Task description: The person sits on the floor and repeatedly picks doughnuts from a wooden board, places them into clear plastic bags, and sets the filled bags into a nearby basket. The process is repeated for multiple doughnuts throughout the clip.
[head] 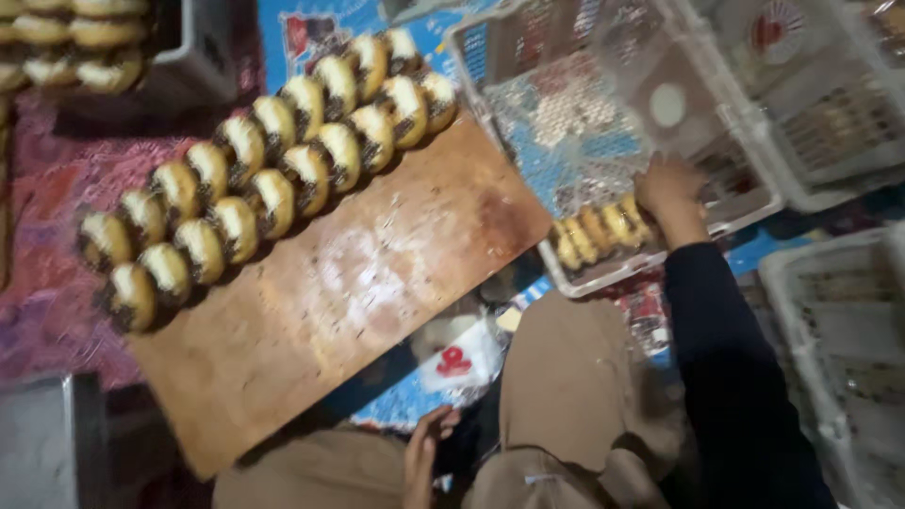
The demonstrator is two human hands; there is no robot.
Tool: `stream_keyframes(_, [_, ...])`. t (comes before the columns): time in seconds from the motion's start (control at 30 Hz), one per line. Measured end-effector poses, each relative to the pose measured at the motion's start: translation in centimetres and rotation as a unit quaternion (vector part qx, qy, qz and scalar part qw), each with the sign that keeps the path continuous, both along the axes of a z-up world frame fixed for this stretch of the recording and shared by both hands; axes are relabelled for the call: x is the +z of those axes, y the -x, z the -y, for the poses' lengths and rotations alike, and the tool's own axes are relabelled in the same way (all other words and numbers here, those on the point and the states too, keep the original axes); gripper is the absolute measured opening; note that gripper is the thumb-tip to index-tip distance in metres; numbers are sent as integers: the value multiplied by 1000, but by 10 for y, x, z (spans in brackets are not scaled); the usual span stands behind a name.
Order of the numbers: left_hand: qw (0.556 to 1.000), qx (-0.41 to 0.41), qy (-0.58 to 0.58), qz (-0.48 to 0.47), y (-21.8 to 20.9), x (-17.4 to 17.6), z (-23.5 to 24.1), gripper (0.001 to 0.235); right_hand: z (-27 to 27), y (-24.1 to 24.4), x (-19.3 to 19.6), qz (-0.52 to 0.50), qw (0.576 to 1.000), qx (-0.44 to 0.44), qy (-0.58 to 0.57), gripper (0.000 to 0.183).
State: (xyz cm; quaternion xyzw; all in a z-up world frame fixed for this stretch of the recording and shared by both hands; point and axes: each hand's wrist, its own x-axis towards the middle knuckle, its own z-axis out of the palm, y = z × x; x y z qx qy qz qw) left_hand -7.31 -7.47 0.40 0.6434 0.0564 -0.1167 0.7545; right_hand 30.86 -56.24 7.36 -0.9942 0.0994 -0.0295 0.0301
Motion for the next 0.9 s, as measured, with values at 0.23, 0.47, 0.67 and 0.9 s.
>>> stream_keyframes(0.23, [984,86,-152,-32,9,39,7,32,-203,163,57,-299,890,282,-200,28])
stream_keyframes(0.47, [987,80,-130,-44,40,40,-7,32,-327,175,-95,-21,929,347,-126,39])
stream_keyframes(0.67, [983,121,-141,12,31,44,9,28,-327,177,-112,-210,931,297,-17,21])
stream_keyframes(0.9, [951,188,-235,68,-71,40,34,48,-280,256,-32,34,871,488,-50,23])
